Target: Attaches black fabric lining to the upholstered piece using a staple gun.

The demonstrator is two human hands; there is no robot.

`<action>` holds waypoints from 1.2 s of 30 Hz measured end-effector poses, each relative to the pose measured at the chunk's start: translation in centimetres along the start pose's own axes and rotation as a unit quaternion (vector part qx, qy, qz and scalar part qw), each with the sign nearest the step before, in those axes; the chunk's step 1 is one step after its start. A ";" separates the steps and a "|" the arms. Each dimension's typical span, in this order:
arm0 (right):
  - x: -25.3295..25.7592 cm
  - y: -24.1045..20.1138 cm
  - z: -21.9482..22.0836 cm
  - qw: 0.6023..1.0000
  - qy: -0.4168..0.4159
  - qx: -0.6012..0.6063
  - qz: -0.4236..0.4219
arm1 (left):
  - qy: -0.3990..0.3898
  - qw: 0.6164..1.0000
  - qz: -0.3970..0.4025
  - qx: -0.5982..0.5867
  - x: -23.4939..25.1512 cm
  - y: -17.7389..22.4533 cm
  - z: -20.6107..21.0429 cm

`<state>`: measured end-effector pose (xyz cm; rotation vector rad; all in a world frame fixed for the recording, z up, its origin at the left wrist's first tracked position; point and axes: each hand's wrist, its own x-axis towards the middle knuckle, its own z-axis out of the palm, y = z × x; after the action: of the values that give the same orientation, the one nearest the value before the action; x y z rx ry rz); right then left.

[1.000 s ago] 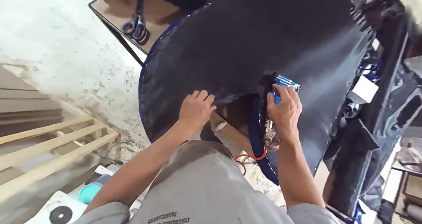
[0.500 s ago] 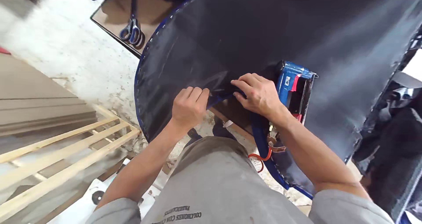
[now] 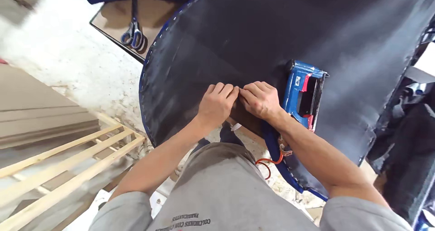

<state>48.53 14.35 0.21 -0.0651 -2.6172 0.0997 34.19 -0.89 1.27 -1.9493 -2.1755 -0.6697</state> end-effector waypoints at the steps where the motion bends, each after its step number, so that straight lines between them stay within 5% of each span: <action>1: -0.1 0.0 0.1 1.000 0.003 0.003 -0.003 | 0.002 1.000 0.020 0.002 0.2 -0.2 0.5; 11: -0.9 1.7 -1.4 0.994 -0.063 0.070 0.048 | 0.058 0.993 0.099 0.033 0.5 -1.8 1.8; 19: -1.4 1.0 -0.9 0.993 -0.036 0.061 0.094 | -0.005 0.991 0.109 -0.083 1.6 -3.0 2.4; 29: -0.9 -2.1 -0.7 0.980 0.014 0.011 0.198 | 0.026 0.972 0.234 -0.001 2.2 -3.9 1.4; 36: -2.3 -9.8 -0.2 0.907 -0.037 0.035 0.418 | -0.006 0.979 0.202 -0.038 2.1 -3.8 1.8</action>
<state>50.40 4.42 0.04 -1.1710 -2.4633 0.4957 30.51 1.51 -0.35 -2.3382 -1.6966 -0.6778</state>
